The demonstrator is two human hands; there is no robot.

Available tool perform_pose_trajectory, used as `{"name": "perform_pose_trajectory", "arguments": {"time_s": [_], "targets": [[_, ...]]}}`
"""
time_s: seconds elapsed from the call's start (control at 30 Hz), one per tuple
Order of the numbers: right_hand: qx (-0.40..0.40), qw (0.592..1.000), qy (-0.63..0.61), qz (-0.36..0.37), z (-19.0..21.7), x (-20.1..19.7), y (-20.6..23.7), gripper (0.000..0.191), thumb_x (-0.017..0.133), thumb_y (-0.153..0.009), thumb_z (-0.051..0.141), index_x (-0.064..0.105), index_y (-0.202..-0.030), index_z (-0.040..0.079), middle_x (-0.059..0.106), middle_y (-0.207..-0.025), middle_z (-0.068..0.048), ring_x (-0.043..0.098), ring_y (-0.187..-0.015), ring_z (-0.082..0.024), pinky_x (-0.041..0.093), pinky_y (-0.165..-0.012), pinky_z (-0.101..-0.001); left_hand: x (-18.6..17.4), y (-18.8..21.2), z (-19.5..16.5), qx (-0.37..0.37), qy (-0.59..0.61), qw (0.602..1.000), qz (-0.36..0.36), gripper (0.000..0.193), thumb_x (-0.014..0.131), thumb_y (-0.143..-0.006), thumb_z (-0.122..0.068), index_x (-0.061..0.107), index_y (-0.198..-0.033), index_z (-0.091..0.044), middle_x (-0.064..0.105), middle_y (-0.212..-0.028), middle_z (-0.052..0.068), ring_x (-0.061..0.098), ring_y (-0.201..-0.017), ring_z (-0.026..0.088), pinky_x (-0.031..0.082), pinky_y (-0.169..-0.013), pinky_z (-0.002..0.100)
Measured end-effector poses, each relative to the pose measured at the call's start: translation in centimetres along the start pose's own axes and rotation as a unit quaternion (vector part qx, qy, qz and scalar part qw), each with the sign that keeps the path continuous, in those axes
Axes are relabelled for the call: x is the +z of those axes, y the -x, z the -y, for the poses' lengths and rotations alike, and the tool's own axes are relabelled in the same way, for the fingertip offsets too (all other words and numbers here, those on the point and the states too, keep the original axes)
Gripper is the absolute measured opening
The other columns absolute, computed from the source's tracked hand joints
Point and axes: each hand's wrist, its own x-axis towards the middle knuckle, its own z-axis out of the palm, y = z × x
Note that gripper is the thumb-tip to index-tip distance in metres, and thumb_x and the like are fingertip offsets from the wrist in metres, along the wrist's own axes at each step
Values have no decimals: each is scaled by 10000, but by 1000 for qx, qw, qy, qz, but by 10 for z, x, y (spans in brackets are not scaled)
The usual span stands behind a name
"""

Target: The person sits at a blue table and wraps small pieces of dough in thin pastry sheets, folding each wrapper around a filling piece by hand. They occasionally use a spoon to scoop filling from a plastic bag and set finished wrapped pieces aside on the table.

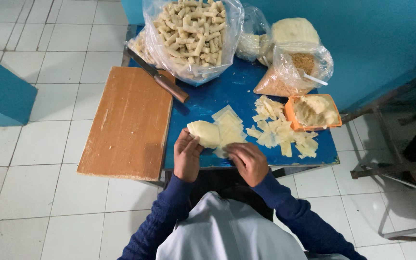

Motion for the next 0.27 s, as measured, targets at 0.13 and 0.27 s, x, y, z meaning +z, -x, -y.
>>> {"name": "perform_pose_trajectory", "arguments": {"time_s": [0.13, 0.27], "targets": [[-16, 997, -51, -53, 9, -4, -24, 264, 785, -819, 60, 696, -1067, 36, 686, -1055, -138, 650, -1011, -320, 525, -864, -407, 4, 4, 13, -1, -27, 1000, 15, 170, 570, -1028, -50, 562, -1181, 25, 681, -1146, 117, 674, -1043, 179, 546, -908, 341], [10, 998, -53, -41, 17, 10, -43, 281, 803, -829, 97, 682, -1075, 35, 686, -1089, -140, 665, -1019, -320, 542, -850, -397, 0, 3, 27, 12, -46, 998, 29, 183, 659, -1030, -84, 569, -1148, 22, 682, -1102, 105, 663, -984, 154, 540, -850, 321]]}}
